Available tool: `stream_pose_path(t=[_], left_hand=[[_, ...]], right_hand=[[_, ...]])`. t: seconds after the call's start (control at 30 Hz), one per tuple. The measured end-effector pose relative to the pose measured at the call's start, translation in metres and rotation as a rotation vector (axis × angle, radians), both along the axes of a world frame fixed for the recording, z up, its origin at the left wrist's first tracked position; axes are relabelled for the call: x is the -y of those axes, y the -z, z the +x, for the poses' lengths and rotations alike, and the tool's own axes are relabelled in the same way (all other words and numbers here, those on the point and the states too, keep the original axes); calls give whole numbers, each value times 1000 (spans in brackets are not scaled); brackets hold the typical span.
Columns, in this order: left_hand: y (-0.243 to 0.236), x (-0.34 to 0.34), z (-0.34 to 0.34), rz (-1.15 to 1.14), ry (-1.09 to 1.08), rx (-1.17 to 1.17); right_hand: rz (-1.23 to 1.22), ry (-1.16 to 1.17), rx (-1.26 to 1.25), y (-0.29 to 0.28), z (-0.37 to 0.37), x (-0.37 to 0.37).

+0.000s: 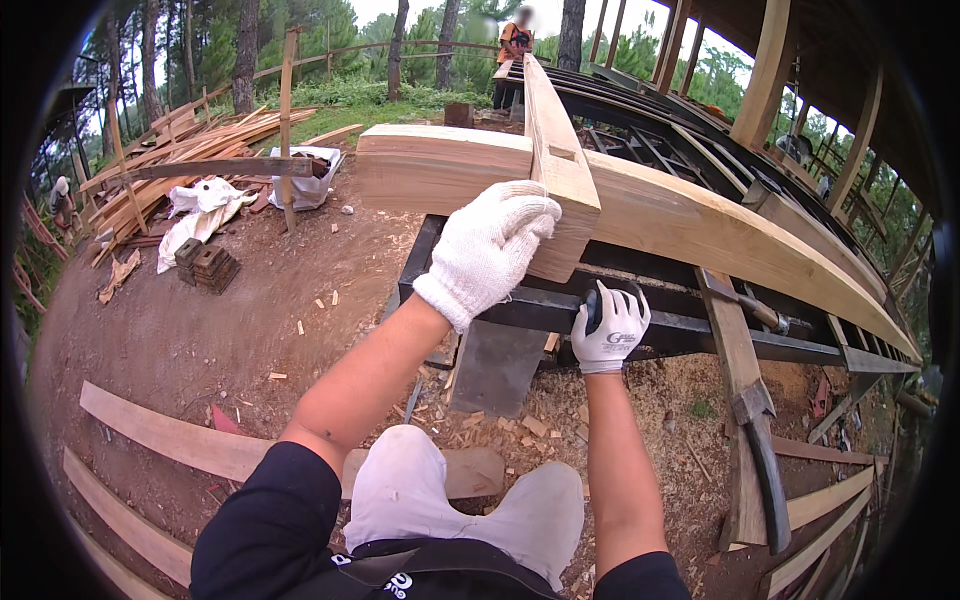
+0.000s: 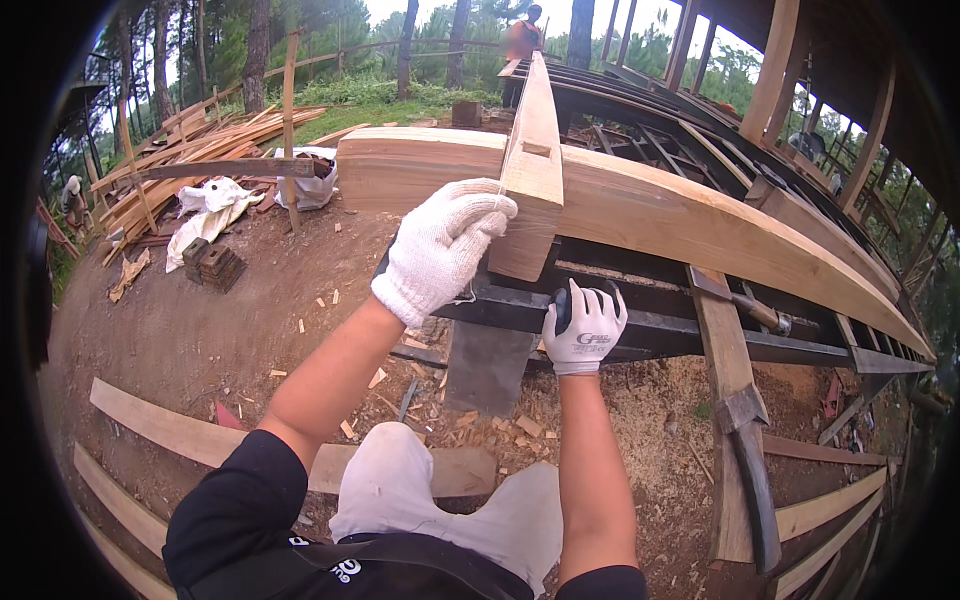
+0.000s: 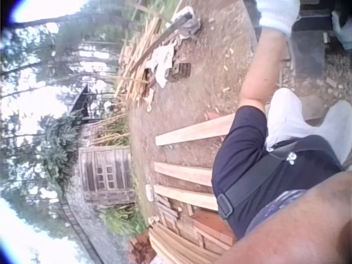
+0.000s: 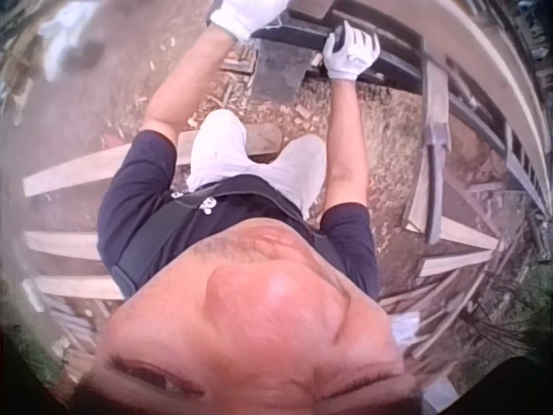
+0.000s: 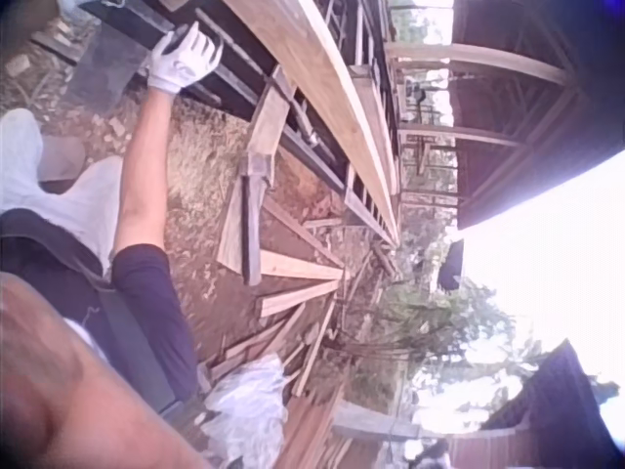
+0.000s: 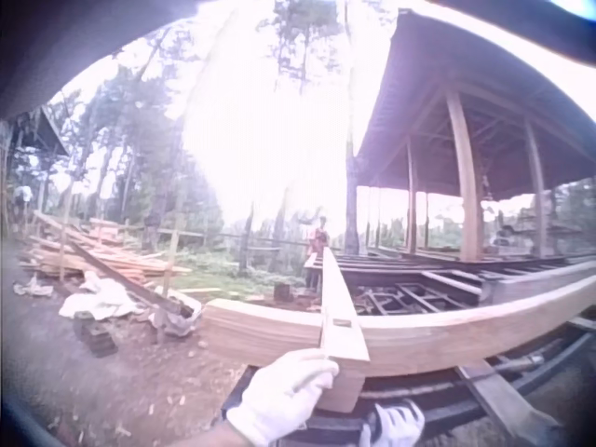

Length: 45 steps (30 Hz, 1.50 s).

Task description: The person helps position timber beams on a building frame, then picks up and carries a piece of wood to the other side of the structure.

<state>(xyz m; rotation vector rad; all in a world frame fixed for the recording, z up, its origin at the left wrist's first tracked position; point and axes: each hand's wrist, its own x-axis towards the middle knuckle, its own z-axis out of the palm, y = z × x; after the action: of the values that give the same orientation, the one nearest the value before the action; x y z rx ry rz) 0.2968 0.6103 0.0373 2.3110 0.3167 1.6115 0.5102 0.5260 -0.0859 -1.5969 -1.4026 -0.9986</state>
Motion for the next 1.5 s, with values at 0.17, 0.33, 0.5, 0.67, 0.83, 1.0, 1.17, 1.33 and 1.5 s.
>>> stream_pose_path(t=[0.17, 0.33, 0.5, 0.67, 0.83, 1.0, 1.17, 1.33, 1.5], left_hand=[[0, 2, -3, -175, 84, 4], [4, 7, 4, -246, 133, 58], [3, 7, 4, -129, -1, 13], [-2, 15, 5, -273, 62, 61], [-4, 18, 3, -398, 129, 76], [-9, 22, 3, -448, 142, 53], [-4, 17, 3, -300, 43, 20], [-4, 21, 2, -516, 190, 68], [-2, 20, 2, -555, 214, 82]], right_hand=[[-3, 10, -5, 1, 2, -4], [4, 21, 10, 1, 4, -1], [-9, -3, -7, 2, 3, -1], [3, -15, -13, 4, 4, -3], [-6, -5, -16, 1, 2, 0], [-1, 5, -2, 0, 3, 0], [0, -9, -2, 0, 2, -1], [4, -19, 0, 2, 3, -2], [9, -12, 10, 1, 4, -1]])
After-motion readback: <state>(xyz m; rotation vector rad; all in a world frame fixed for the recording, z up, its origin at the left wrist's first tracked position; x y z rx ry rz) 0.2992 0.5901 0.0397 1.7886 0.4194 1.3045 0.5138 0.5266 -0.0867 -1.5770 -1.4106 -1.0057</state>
